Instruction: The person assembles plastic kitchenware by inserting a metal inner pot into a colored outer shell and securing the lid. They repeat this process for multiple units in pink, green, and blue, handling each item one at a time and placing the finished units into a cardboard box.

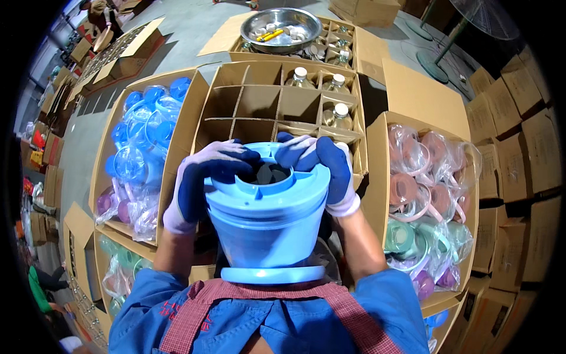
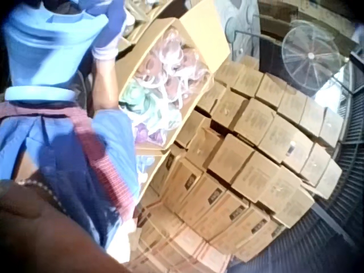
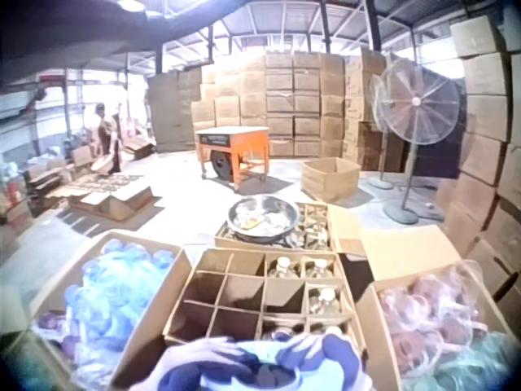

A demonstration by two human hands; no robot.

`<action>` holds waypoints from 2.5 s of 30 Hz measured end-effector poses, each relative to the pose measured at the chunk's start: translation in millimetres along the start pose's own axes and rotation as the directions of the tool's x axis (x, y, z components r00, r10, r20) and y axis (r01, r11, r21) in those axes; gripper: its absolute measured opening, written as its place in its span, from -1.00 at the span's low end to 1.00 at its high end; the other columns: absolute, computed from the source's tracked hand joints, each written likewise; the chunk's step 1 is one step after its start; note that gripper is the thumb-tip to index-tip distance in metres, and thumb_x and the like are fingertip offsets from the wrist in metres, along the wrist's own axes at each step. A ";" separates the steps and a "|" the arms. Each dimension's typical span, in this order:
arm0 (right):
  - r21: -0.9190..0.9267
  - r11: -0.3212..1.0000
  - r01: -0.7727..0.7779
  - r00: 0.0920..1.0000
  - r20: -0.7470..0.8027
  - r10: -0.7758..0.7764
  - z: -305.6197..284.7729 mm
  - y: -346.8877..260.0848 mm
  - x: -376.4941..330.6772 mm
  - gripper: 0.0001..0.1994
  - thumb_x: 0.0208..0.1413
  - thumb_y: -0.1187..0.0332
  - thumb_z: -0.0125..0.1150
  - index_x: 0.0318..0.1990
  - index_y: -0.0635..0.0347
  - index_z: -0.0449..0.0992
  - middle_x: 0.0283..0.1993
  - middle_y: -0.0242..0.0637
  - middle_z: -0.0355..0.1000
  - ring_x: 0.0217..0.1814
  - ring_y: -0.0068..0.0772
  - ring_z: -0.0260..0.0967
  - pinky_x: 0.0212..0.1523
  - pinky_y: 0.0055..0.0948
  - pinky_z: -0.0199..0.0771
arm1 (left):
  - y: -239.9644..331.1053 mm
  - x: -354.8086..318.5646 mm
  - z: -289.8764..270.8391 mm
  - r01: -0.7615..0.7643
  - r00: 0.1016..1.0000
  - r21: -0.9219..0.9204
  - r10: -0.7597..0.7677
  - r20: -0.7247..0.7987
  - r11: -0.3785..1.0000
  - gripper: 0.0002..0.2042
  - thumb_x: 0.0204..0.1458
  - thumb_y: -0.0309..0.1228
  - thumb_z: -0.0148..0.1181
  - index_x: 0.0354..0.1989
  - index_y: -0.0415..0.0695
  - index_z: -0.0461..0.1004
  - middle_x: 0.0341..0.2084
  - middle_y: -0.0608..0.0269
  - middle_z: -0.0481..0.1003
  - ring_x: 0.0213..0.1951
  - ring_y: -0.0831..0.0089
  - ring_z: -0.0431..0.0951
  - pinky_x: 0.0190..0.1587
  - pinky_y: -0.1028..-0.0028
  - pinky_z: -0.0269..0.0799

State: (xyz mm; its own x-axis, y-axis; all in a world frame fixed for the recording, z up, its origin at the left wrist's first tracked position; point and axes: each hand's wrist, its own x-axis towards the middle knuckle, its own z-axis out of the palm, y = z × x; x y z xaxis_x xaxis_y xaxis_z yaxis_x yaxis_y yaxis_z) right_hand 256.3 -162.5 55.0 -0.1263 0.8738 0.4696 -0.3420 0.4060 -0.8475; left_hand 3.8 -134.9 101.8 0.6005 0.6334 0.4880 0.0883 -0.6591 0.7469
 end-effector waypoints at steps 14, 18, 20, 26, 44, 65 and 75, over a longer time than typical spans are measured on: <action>0.018 0.967 0.252 0.957 -0.153 -0.247 37.6 -8.7 -30.7 -0.53 0.42 0.21 -0.43 -0.56 0.11 0.26 -0.56 -0.23 0.32 -0.36 -0.27 0.19 -0.05 -0.22 0.24 | 99.5 -16.0 11.0 -0.177 0.983 0.415 0.142 0.115 0.892 -0.75 0.01 -0.37 0.15 -0.17 -0.15 0.60 -0.18 0.10 0.60 -0.14 0.16 0.60 -0.07 0.28 0.48; -0.120 0.905 0.409 0.910 -0.020 -0.414 60.9 -62.3 -47.1 -0.46 0.39 0.16 -0.39 -0.66 0.07 0.33 -0.58 -0.24 0.38 -0.37 -0.25 0.26 -0.06 -0.19 0.26 | 116.8 26.0 -37.4 0.083 0.873 0.028 -0.087 0.480 0.996 -0.71 -0.04 -0.43 0.23 -0.09 -0.12 0.60 -0.13 -0.04 0.52 -0.06 0.05 0.54 0.00 0.29 0.46; -0.015 0.911 0.412 0.911 0.020 -0.411 72.0 -77.8 -47.2 -0.42 0.36 0.12 -0.14 -0.67 0.24 0.50 -0.55 -0.18 0.51 -0.40 -0.23 0.39 -0.06 -0.16 0.34 | 134.7 31.4 -41.4 -0.235 0.761 0.312 -0.026 0.649 0.921 -0.64 -0.03 -0.53 0.16 0.00 -0.07 0.55 -0.01 -0.05 0.45 0.02 0.04 0.49 0.07 0.27 0.41; -0.271 0.950 0.156 0.954 -0.209 -0.217 86.8 -93.0 -54.1 -0.65 0.29 0.35 -0.01 -0.53 0.37 0.46 -0.55 -0.28 0.43 -0.41 -0.44 0.35 -0.17 -0.41 0.36 | 142.0 58.6 -23.2 -0.308 0.641 0.654 -0.357 0.680 0.691 -0.69 0.09 -0.54 0.02 0.01 -0.13 0.52 -0.11 -0.01 0.54 -0.01 0.09 0.53 0.06 0.22 0.43; -0.092 0.996 0.004 0.963 -0.268 -0.028 80.2 -96.5 -48.5 -0.44 0.42 0.13 -0.19 -0.67 0.17 0.34 -0.67 -0.33 0.32 -0.54 -0.48 0.25 -0.29 -0.46 0.30 | 145.7 58.3 -9.1 -0.012 0.585 0.663 -0.532 0.612 0.748 -0.62 0.09 -0.63 -0.04 0.08 -0.13 0.49 0.05 -0.01 0.46 0.11 0.15 0.46 0.19 0.32 0.35; -0.362 0.921 0.141 0.979 0.192 -0.074 74.1 -72.9 -5.7 -0.20 0.35 -0.22 -0.46 -0.03 0.41 0.54 0.02 -0.02 0.52 0.13 -0.15 0.42 0.20 -0.28 0.32 | -26.5 -46.0 -48.6 0.263 0.964 -0.243 -0.245 0.101 0.934 -0.56 0.22 -0.29 0.02 0.25 -0.20 0.31 0.25 0.06 0.31 0.23 0.25 0.35 0.35 0.23 0.11; -0.108 0.994 -0.018 0.972 0.231 0.043 29.0 -49.2 4.8 -0.07 0.30 -0.27 -0.67 -0.09 0.44 0.57 0.03 0.09 0.49 0.30 0.07 0.25 0.40 -0.15 -0.01 | 11.6 -14.3 -33.2 -0.259 0.962 0.128 0.268 -0.051 0.957 -0.75 0.15 -0.33 0.09 -0.06 -0.11 0.54 -0.20 0.00 0.52 -0.03 0.01 0.44 0.10 0.11 0.30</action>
State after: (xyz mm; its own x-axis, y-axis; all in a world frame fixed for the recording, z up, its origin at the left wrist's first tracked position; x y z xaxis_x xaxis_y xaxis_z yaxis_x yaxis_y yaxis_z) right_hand 245.5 -186.1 106.2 -0.3526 0.8048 0.4774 -0.2372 0.4167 -0.8776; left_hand -30.2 -138.1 118.4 0.5609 0.4538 0.6924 0.0304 -0.8471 0.5306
